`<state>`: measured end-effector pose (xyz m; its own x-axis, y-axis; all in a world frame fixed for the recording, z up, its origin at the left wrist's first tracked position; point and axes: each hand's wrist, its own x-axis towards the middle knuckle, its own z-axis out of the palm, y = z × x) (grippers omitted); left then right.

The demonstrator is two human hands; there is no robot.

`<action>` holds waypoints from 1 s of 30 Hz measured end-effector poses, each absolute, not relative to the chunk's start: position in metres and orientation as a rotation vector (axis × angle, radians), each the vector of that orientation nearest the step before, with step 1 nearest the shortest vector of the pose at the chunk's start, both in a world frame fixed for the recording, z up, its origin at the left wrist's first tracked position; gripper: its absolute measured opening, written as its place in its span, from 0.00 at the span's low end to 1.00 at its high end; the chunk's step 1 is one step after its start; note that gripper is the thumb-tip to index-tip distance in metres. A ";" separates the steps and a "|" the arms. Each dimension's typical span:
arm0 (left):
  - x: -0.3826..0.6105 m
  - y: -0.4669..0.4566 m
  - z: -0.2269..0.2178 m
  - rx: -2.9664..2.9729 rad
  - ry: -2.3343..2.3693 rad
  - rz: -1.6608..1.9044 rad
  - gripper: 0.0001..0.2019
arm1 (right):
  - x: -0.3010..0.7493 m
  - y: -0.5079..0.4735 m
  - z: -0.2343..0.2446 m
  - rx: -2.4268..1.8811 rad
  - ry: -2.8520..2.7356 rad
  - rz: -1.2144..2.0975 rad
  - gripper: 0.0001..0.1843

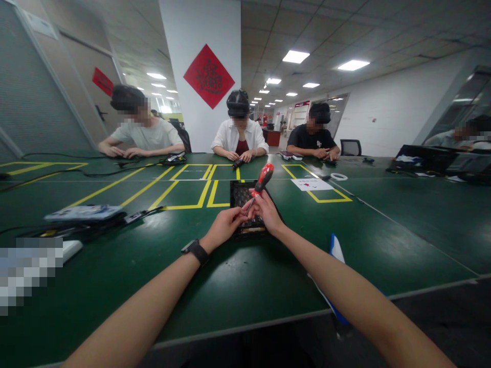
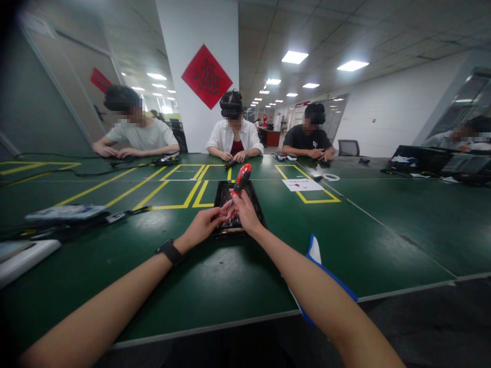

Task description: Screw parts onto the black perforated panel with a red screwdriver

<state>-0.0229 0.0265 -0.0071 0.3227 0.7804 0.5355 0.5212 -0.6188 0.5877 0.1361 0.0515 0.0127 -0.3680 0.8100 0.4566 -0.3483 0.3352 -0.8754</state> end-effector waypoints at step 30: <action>-0.027 0.038 -0.014 2.063 1.279 1.182 0.18 | 0.134 0.053 0.010 -0.485 -1.428 1.192 0.12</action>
